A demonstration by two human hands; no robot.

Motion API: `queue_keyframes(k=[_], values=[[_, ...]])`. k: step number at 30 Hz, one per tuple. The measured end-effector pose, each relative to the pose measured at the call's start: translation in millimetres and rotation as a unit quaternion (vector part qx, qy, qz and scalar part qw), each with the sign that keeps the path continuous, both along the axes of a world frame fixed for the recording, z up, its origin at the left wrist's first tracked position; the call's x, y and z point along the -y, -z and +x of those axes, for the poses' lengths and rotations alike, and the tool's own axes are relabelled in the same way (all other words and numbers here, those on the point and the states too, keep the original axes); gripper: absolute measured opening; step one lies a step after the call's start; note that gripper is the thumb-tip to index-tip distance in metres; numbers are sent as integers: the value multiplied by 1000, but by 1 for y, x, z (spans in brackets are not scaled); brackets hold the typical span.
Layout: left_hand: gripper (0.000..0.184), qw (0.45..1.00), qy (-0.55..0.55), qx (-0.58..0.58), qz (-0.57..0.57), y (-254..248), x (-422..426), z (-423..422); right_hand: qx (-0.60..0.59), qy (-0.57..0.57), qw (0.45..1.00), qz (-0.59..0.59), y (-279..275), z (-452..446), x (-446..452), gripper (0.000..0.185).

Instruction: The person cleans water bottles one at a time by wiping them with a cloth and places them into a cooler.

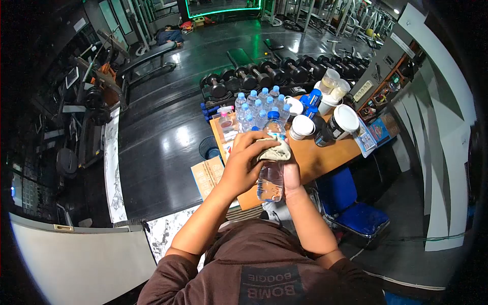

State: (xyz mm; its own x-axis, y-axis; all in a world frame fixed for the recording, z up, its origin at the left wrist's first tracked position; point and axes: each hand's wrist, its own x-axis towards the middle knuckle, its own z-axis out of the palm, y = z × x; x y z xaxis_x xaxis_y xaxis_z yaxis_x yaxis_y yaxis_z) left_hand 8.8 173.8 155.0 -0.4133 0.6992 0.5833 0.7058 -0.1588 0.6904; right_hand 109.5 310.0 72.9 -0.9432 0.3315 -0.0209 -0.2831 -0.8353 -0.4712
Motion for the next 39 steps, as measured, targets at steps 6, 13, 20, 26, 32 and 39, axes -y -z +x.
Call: queue_keyframes(k=[6,13,20,26,32,39], values=[[61,996,86,-21,-21,12,15,15,19,-34,998,-53,-12,1,-13,64],[63,980,178,61,-56,5,38,24,64,43,995,69,-3,2,-21,71],[63,1000,10,-13,-1,1,1,-2,-9,-22,999,-44,9,-3,-3,68],[59,998,47,-23,-21,19,6,11,25,-36,998,-36,2,-1,-11,65],[62,985,149,37,-74,17,37,29,117,52,987,98,4,0,-23,73],[61,983,164,43,-73,3,37,8,106,34,989,103,5,-1,-23,76]])
